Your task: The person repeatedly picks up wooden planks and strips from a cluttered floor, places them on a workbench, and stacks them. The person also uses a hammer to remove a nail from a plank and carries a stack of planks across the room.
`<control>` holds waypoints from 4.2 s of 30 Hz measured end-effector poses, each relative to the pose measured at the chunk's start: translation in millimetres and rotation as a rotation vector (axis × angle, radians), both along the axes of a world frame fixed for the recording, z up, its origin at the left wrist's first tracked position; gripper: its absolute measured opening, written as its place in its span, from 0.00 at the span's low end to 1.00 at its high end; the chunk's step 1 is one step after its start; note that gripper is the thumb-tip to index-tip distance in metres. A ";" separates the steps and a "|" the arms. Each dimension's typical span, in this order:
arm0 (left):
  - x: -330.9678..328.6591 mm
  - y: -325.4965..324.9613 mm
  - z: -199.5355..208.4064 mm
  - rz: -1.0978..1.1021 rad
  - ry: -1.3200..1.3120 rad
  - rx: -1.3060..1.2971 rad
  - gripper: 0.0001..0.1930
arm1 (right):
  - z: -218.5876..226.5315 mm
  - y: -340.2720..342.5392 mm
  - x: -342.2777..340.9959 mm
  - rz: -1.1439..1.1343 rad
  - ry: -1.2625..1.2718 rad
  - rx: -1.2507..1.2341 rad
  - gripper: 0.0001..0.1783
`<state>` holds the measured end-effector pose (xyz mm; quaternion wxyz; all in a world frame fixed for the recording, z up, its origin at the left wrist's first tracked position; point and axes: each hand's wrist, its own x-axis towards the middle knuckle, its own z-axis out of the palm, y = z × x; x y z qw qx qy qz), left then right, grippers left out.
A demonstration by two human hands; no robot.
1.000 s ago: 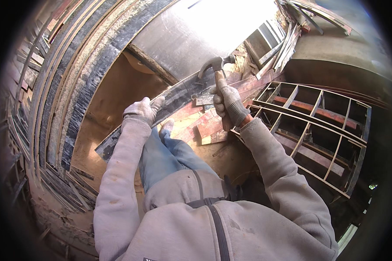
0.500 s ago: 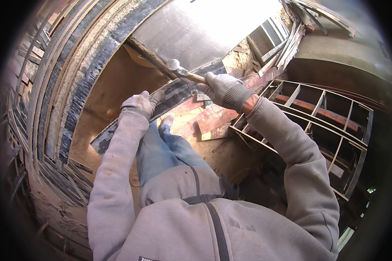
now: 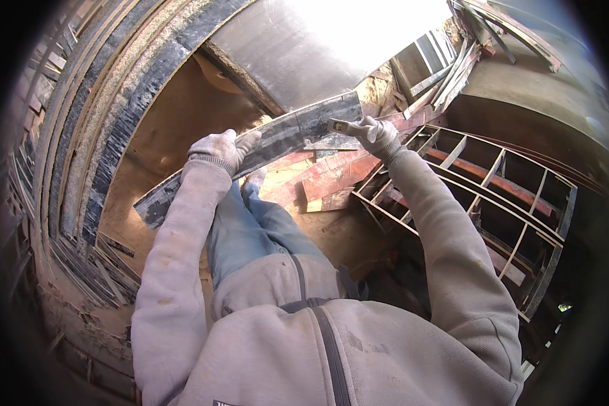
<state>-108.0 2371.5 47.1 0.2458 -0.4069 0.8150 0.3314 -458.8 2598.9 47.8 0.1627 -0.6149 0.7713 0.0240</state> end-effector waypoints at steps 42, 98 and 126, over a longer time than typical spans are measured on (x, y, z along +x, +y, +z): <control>76.9 42.1 -2.8 0.188 -0.011 -0.079 0.46 | 116.3 13.8 166.2 -0.170 -0.192 -0.174 0.12; 99.8 34.2 -68.9 0.437 0.832 2.570 0.17 | 215.6 16.6 135.3 -0.281 -1.688 -0.407 0.35; 300.6 128.0 95.5 0.607 1.235 1.568 0.45 | 328.3 -143.7 314.7 -0.107 -2.341 -1.066 0.36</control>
